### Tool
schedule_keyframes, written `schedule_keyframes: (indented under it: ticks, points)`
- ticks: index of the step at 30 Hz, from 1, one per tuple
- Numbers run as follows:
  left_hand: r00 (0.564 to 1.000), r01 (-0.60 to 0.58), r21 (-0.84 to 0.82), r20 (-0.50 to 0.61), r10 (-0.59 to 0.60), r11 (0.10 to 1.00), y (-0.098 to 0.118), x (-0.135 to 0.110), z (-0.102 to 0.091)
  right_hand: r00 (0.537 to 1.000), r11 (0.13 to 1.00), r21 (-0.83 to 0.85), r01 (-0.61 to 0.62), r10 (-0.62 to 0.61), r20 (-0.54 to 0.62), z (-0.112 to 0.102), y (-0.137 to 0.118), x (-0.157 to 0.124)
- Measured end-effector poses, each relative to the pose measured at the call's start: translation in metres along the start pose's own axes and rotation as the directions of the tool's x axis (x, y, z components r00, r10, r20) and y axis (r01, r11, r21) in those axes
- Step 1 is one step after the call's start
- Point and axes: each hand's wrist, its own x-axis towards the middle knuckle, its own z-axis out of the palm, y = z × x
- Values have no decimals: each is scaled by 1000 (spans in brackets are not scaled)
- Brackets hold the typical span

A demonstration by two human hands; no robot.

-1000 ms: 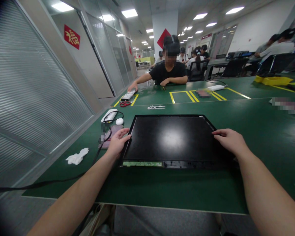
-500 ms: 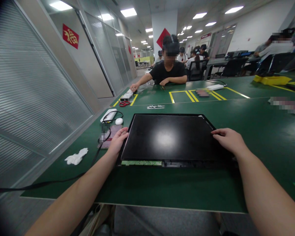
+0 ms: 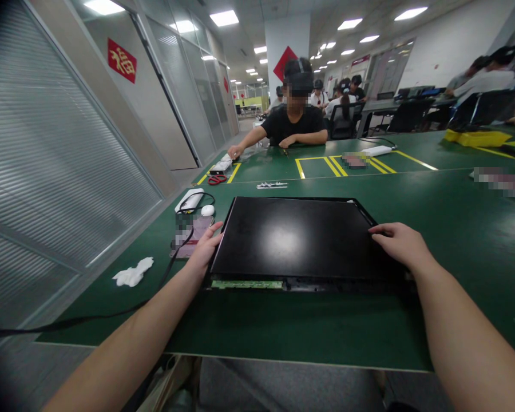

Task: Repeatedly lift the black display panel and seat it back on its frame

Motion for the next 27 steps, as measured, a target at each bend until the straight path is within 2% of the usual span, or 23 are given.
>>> schedule_keyframes:
  ticks: [4, 10, 15, 24, 27]
  points:
    - [1000, 3, 19, 13, -3, 1000, 0, -1, 2, 999, 999, 10, 35, -35, -27, 2, 3, 1]
    - [999, -29, 78, 19, 28, 997, -4, 3, 2, 999, 999, 24, 24, -23, -26, 1, 3, 1]
    - [989, -120, 136, 99, 107, 983, -2, -1, 2, 1000, 999, 36, 20, -20, -20, 1, 2, 1]
    - [967, -216, 110, 163, 197, 970, 0, -4, 5, 999, 1000, 22, 0, -1, 35, -3, -3, -1]
    - [955, -241, 83, 197, 222, 967, 1, -3, 6, 1000, 1000, 2, -2, 2, 20, -2, -3, -1]
